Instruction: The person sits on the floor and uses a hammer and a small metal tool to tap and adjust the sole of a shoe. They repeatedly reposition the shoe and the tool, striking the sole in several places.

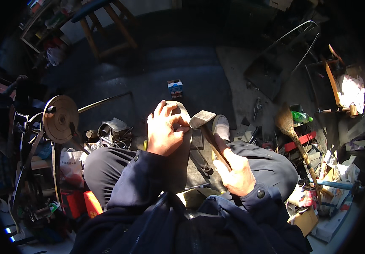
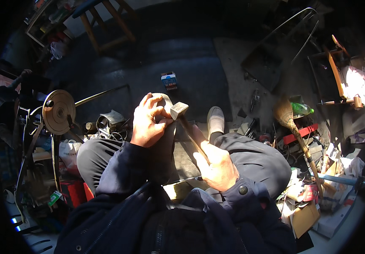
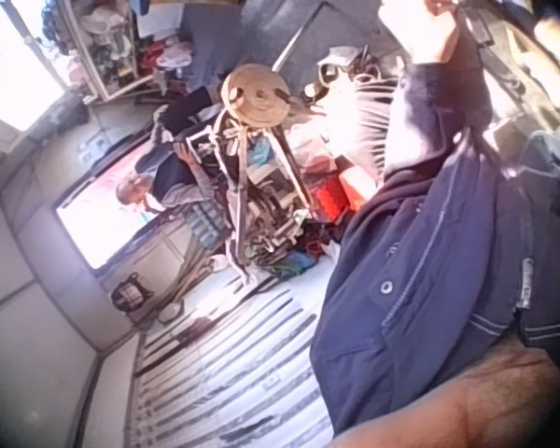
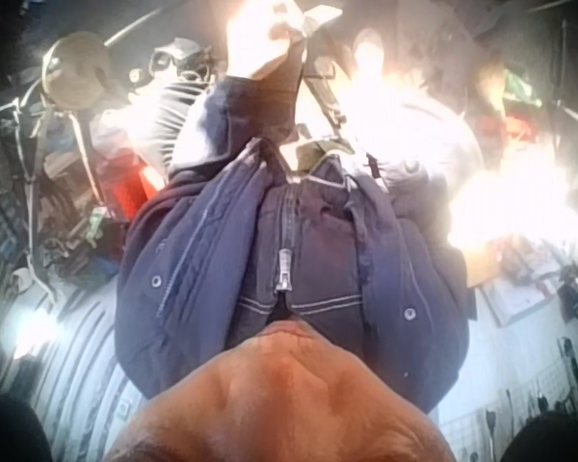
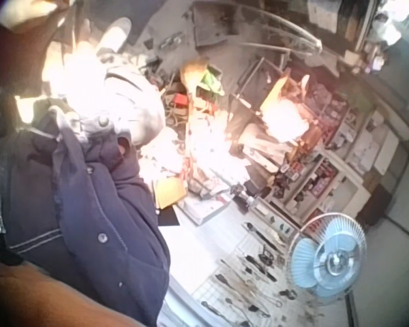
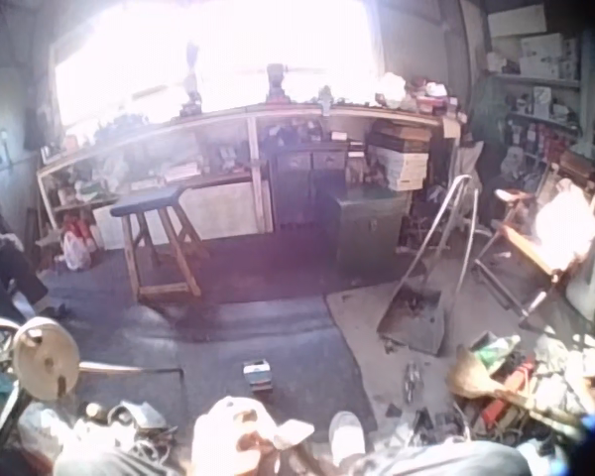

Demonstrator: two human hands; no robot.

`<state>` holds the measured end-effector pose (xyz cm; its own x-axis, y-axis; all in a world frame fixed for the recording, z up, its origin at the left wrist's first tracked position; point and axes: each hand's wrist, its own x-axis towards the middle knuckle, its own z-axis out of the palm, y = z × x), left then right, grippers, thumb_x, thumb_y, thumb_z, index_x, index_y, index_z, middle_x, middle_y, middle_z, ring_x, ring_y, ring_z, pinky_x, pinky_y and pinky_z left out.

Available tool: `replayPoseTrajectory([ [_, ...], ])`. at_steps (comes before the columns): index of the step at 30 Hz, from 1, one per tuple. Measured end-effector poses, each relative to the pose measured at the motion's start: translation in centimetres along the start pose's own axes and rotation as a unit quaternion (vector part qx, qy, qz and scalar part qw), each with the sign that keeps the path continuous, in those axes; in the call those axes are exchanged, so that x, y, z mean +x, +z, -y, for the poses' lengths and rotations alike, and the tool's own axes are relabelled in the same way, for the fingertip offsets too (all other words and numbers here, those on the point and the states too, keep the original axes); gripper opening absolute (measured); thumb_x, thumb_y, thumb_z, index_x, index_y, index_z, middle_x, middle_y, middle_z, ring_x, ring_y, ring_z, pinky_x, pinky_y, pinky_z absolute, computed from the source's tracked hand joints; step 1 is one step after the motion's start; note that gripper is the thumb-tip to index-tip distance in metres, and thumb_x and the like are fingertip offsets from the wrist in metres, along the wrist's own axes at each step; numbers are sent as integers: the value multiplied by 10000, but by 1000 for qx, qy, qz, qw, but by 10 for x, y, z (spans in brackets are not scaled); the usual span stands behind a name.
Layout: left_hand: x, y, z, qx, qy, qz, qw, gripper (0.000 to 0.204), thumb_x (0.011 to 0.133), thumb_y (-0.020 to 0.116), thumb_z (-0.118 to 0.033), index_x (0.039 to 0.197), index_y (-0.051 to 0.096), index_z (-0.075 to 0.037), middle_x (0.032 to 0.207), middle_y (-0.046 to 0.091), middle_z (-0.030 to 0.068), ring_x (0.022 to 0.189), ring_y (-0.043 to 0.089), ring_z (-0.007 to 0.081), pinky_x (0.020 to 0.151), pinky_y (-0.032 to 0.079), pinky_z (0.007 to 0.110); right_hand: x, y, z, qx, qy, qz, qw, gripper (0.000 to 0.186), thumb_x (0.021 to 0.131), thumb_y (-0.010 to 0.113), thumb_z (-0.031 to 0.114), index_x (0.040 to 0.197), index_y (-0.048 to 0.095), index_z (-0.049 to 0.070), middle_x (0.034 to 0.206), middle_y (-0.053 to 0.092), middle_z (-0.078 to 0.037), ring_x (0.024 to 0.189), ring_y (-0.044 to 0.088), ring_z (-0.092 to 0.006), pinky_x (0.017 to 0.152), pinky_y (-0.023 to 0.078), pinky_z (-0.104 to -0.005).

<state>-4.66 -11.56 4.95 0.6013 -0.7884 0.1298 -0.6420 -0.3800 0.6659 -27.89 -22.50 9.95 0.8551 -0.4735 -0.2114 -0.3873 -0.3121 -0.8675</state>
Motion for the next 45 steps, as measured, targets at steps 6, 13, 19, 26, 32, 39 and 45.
replayPoseTrajectory([
  [6,1,2,11,-6,12,26,1000,163,769,826,-181,930,832,-203,1495,578,136,1537,330,389,1158,264,636,6,12,-22,6,-57,-105,993,418,950,704,157,1298,603,-50,893,738,-215,724,721,-351,678,568,-394],
  [13,-3,7,22,-114,-2,-49,992,436,727,822,-90,1155,789,-165,1561,496,261,1520,357,442,1241,282,551,55,56,-29,282,78,-109,950,296,969,726,101,1191,551,16,822,619,-12,567,564,-58,444,459,-202],
  [19,2,7,44,-291,-93,-89,948,964,799,901,-113,1572,338,-5,1472,530,193,1353,557,289,1149,456,376,86,73,-23,339,84,-102,931,276,953,757,136,1085,540,27,816,624,-37,561,578,-73,442,485,-201],
  [26,-6,4,52,-556,-243,-63,792,949,788,900,-56,1564,353,-45,1372,594,169,1239,633,255,1031,545,358,108,82,-6,395,86,-118,907,469,913,773,43,1287,494,-2,874,622,-55,660,637,-100,458,485,-215],
  [32,-5,0,67,-507,-281,-71,812,973,742,939,-121,1548,397,-61,1377,589,159,1292,589,263,1047,531,373,130,85,3,266,61,-70,959,369,917,802,119,1180,566,13,781,617,-7,576,573,-51,453,457,-201],
  [39,5,12,77,-458,-168,-53,871,1004,708,951,-66,1540,389,-29,1450,516,176,1311,574,272,1084,528,379,124,84,-14,200,57,-114,972,365,918,808,140,1130,527,44,845,624,-11,559,560,-49,450,462,-200],
  [45,7,11,66,-539,-173,-44,823,937,723,930,-4,1498,404,-27,1400,523,161,1257,602,255,1028,571,353,121,87,-22,231,14,-128,964,370,918,806,122,1145,521,55,855,625,-6,557,550,-49,427,430,-208],
])
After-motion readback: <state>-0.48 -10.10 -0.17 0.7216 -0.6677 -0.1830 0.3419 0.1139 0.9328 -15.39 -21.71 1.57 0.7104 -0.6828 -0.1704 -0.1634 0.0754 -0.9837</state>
